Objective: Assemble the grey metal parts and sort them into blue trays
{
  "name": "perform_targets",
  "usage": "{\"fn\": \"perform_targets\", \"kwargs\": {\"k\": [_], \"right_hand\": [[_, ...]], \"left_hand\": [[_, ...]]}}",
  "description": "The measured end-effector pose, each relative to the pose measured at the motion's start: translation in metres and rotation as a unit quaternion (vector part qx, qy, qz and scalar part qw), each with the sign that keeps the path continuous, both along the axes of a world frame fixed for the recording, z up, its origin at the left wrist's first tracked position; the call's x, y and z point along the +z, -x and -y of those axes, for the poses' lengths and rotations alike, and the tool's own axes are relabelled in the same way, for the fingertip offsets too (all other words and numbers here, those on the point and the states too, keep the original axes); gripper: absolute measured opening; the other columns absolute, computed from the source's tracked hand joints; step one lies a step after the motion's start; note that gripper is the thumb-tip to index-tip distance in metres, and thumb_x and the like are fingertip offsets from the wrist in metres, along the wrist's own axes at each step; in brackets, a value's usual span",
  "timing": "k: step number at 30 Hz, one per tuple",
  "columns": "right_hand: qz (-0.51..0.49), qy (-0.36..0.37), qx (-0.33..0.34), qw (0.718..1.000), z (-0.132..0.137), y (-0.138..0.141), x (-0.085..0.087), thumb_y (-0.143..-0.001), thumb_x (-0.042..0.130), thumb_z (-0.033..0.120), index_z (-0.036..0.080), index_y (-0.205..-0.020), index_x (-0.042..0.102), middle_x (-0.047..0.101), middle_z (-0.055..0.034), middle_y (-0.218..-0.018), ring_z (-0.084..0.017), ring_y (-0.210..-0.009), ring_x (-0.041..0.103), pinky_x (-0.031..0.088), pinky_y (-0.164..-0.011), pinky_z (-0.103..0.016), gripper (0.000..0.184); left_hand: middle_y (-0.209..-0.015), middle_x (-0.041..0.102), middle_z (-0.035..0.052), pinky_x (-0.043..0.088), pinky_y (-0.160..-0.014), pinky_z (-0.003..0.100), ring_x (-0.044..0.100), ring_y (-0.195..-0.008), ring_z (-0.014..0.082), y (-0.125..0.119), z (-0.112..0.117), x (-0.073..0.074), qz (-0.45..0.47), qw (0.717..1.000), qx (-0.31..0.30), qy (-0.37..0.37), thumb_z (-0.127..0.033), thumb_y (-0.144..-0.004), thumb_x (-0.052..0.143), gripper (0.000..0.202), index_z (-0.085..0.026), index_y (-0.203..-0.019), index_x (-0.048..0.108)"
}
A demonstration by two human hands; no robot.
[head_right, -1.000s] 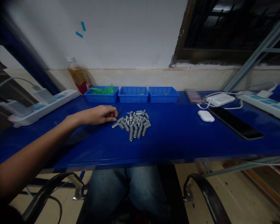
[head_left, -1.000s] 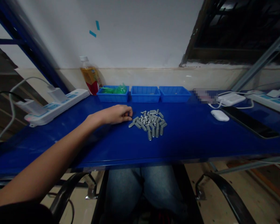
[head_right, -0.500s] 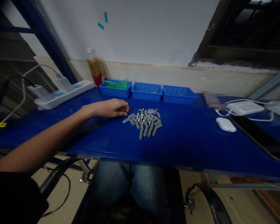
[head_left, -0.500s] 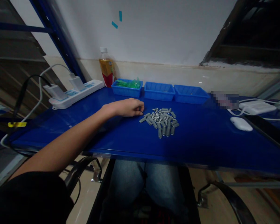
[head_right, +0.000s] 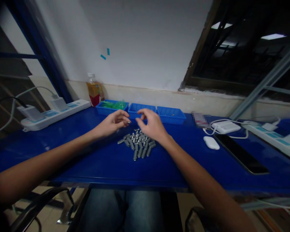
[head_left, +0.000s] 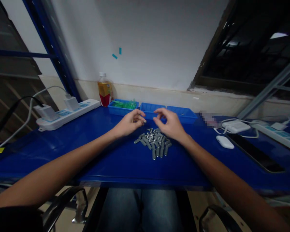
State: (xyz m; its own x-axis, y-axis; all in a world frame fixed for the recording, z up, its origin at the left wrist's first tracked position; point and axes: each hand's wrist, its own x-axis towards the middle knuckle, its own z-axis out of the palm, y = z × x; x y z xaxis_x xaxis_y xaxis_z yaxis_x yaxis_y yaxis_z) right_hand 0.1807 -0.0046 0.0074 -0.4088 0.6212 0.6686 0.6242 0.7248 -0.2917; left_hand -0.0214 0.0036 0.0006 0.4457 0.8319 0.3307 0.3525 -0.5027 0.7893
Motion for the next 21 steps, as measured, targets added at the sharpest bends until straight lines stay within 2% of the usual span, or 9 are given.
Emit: {"fn": "perform_targets", "kwargs": {"k": [2, 4, 7, 10, 13, 15, 17, 19, 21], "right_hand": [[0.045, -0.004, 0.027, 0.999, 0.0, 0.008, -0.005, -0.081, 0.057, 0.022, 0.016, -0.1, 0.057, 0.061, -0.0046, -0.084, -0.018, -0.082, 0.056, 0.045, -0.076, -0.033, 0.02], [0.077, -0.009, 0.042, 0.996, 0.003, 0.014, -0.011, -0.082, 0.054, 0.02, 0.017, -0.097, 0.056, 0.061, -0.0058, -0.087, -0.019, -0.085, 0.055, 0.043, -0.077, -0.033, 0.016], [0.081, -0.026, 0.03, 0.996, 0.007, 0.018, -0.014, -0.087, 0.045, 0.02, 0.018, -0.094, 0.056, 0.061, -0.0065, -0.09, -0.019, -0.086, 0.054, 0.041, -0.079, -0.033, 0.013], [0.11, -0.053, -0.001, 0.993, 0.005, 0.013, -0.008, -0.088, 0.044, 0.024, 0.019, -0.091, 0.057, 0.061, -0.0066, -0.087, -0.02, -0.085, 0.053, 0.04, -0.078, -0.034, 0.014], [0.096, -0.075, -0.085, 0.989, -0.012, -0.004, 0.0, -0.087, 0.045, 0.027, 0.018, -0.086, 0.058, 0.061, -0.0072, -0.085, -0.022, -0.085, 0.053, 0.039, -0.078, -0.035, 0.016], [0.065, -0.069, -0.175, 0.98, -0.029, -0.022, 0.0, -0.086, 0.045, 0.027, 0.017, -0.083, 0.059, 0.062, -0.0086, -0.085, -0.023, -0.087, 0.053, 0.039, -0.08, -0.035, 0.017], [0.056, -0.037, -0.274, 0.96, -0.045, -0.043, -0.002, -0.085, 0.046, 0.028, 0.016, -0.079, 0.061, 0.062, -0.0115, -0.087, -0.025, -0.09, 0.053, 0.039, -0.081, -0.037, 0.019], [0.048, 0.0, -0.344, 0.938, -0.054, -0.064, -0.003, -0.083, 0.049, 0.029, 0.014, -0.085, 0.063, 0.063, -0.0142, -0.091, -0.028, -0.093, 0.053, 0.04, -0.082, -0.04, 0.021], [-0.002, -0.001, -0.375, 0.927, -0.055, -0.084, 0.003, -0.083, 0.049, 0.032, 0.011, -0.1, 0.062, 0.062, -0.0154, -0.094, -0.028, -0.096, 0.053, 0.041, -0.082, -0.042, 0.03]], "left_hand": [[-0.094, 0.064, 0.009, 0.049, -0.071, 0.029, 0.061, -0.081, 0.0144, -0.003, 0.001, -0.003, 0.024, 0.999, 0.01, 0.026, -0.022, -0.082, 0.045, 0.028, -0.015, -0.109, 0.039], [-0.093, 0.064, 0.0081, 0.049, -0.07, 0.028, 0.061, -0.079, 0.0144, -0.005, 0.002, -0.005, 0.05, 0.998, 0.017, 0.046, -0.025, -0.084, 0.046, 0.029, -0.016, -0.11, 0.038], [-0.087, 0.064, 0.006, 0.048, -0.071, 0.029, 0.061, -0.077, 0.0139, -0.008, 0.001, -0.008, 0.083, 0.994, 0.017, 0.067, -0.03, -0.084, 0.05, 0.032, -0.016, -0.11, 0.038], [-0.087, 0.064, 0.0061, 0.048, -0.074, 0.03, 0.061, -0.08, 0.0153, -0.01, 0.003, -0.008, 0.067, 0.997, 0.012, 0.048, -0.034, -0.084, 0.051, 0.036, -0.015, -0.112, 0.039], [-0.097, 0.062, 0.0093, 0.049, -0.075, 0.033, 0.06, -0.088, 0.0186, -0.012, 0.012, -0.001, -0.02, 0.999, 0.022, -0.026, -0.037, -0.084, 0.051, 0.036, -0.015, -0.111, 0.044], [-0.104, 0.06, 0.0102, 0.048, -0.077, 0.034, 0.059, -0.092, 0.02, -0.012, 0.018, 0.003, -0.09, 0.991, 0.029, -0.09, -0.036, -0.084, 0.051, 0.033, -0.015, -0.11, 0.047], [-0.107, 0.059, 0.0105, 0.047, -0.083, 0.036, 0.057, -0.096, 0.0208, -0.011, 0.02, 0.004, -0.146, 0.978, 0.023, -0.151, -0.034, -0.085, 0.049, 0.031, -0.015, -0.109, 0.049], [-0.109, 0.059, 0.0107, 0.043, -0.089, 0.036, 0.055, -0.102, 0.0214, -0.009, 0.018, 0.001, -0.186, 0.962, 0.006, -0.197, -0.032, -0.087, 0.046, 0.03, -0.014, -0.11, 0.051], [-0.109, 0.06, 0.0099, 0.042, -0.092, 0.035, 0.054, -0.104, 0.021, -0.007, 0.012, -0.006, -0.216, 0.953, -0.023, -0.21, -0.029, -0.088, 0.043, 0.028, -0.014, -0.109, 0.054]]}}
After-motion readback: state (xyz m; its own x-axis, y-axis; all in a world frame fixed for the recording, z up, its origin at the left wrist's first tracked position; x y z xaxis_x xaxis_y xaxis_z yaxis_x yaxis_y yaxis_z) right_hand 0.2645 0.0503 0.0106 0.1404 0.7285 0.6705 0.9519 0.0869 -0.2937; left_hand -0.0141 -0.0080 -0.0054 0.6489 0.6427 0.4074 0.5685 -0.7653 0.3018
